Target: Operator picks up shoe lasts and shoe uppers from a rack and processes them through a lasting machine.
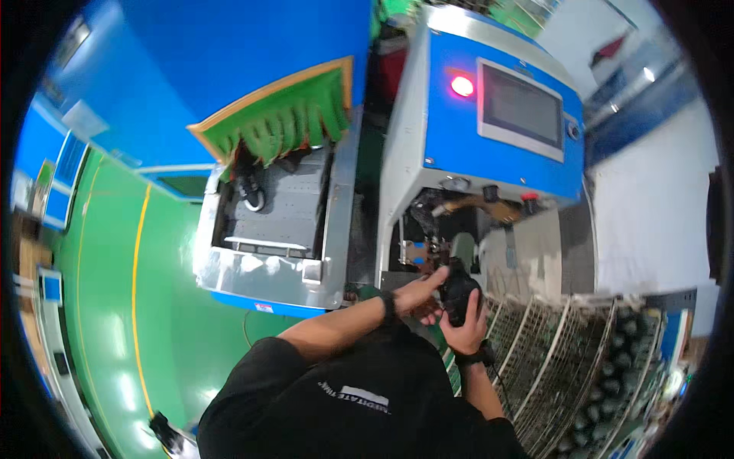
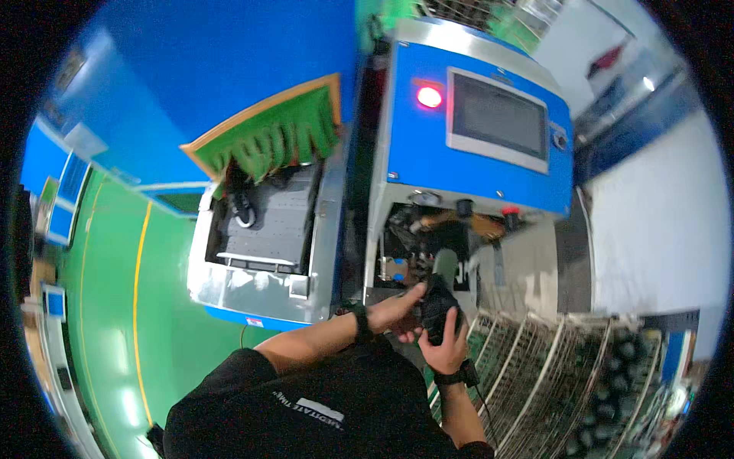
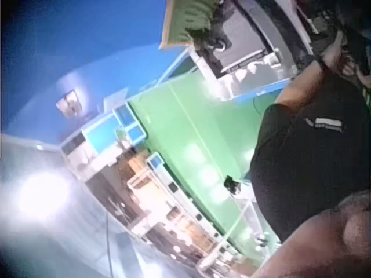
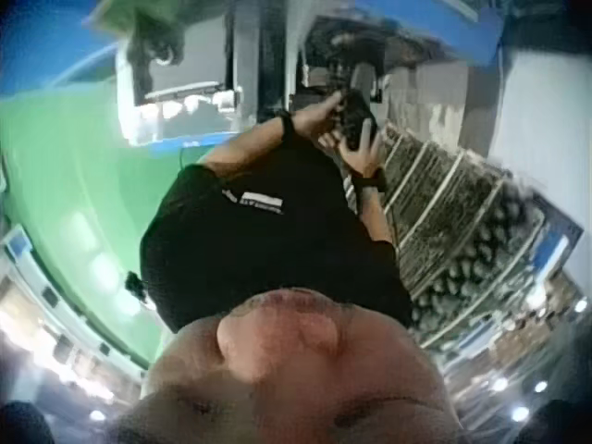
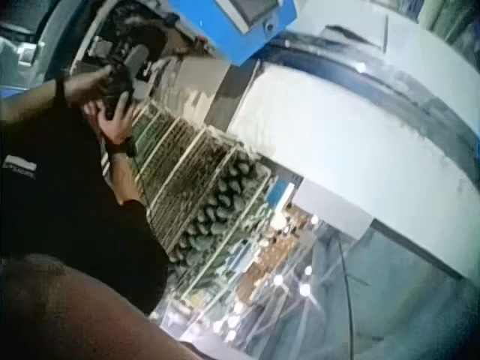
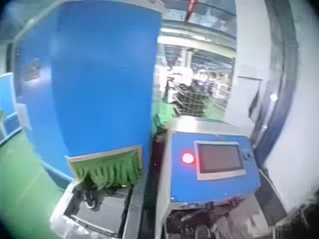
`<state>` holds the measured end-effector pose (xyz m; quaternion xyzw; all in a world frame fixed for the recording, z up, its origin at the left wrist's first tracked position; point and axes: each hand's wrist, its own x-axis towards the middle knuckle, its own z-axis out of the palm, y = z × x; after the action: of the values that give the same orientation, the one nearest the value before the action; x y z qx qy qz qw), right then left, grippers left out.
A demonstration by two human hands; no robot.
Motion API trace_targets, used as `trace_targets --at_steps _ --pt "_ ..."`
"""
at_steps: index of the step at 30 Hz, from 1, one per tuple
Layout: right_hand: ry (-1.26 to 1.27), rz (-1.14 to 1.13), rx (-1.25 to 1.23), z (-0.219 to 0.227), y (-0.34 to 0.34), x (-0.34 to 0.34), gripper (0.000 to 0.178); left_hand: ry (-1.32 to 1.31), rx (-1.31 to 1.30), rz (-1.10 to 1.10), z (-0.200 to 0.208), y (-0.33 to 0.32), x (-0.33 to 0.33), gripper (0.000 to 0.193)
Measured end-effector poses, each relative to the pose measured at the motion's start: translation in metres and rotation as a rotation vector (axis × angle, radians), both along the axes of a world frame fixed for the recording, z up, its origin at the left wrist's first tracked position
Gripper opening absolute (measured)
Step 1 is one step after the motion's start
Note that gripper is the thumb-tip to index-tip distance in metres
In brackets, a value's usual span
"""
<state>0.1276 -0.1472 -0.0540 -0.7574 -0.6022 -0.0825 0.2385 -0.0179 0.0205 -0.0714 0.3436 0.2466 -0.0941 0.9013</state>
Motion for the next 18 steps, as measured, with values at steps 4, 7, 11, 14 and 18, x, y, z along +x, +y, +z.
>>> trace_targets --at_steps 4,7,11,14,18 --pt "0.184 0.182 -0.286 0.047 -0.055 -0.007 0.093 0.001 -0.360 -0.042 -0.029 -0.022 -0.013 0.102" --pt "0.772 0.016 -0.446 0.064 -0.070 -0.006 0.083 0.112 -0.287 -0.238 -0.040 -0.035 -0.023 0.075" --pt "1.739 -0.514 0.027 0.016 -0.003 0.010 0.060 0.143 0.040 -0.076 -0.010 -0.038 -0.061 0.043" --pt "1.961 -0.419 0.345 -0.028 0.050 0.003 0.056 0.109 0.741 0.072 0.004 -0.038 -0.094 0.032" --pt "1.868 -0.230 0.464 0.010 0.048 -0.053 0.061 0.020 0.966 0.203 0.084 -0.012 -0.153 0.031"
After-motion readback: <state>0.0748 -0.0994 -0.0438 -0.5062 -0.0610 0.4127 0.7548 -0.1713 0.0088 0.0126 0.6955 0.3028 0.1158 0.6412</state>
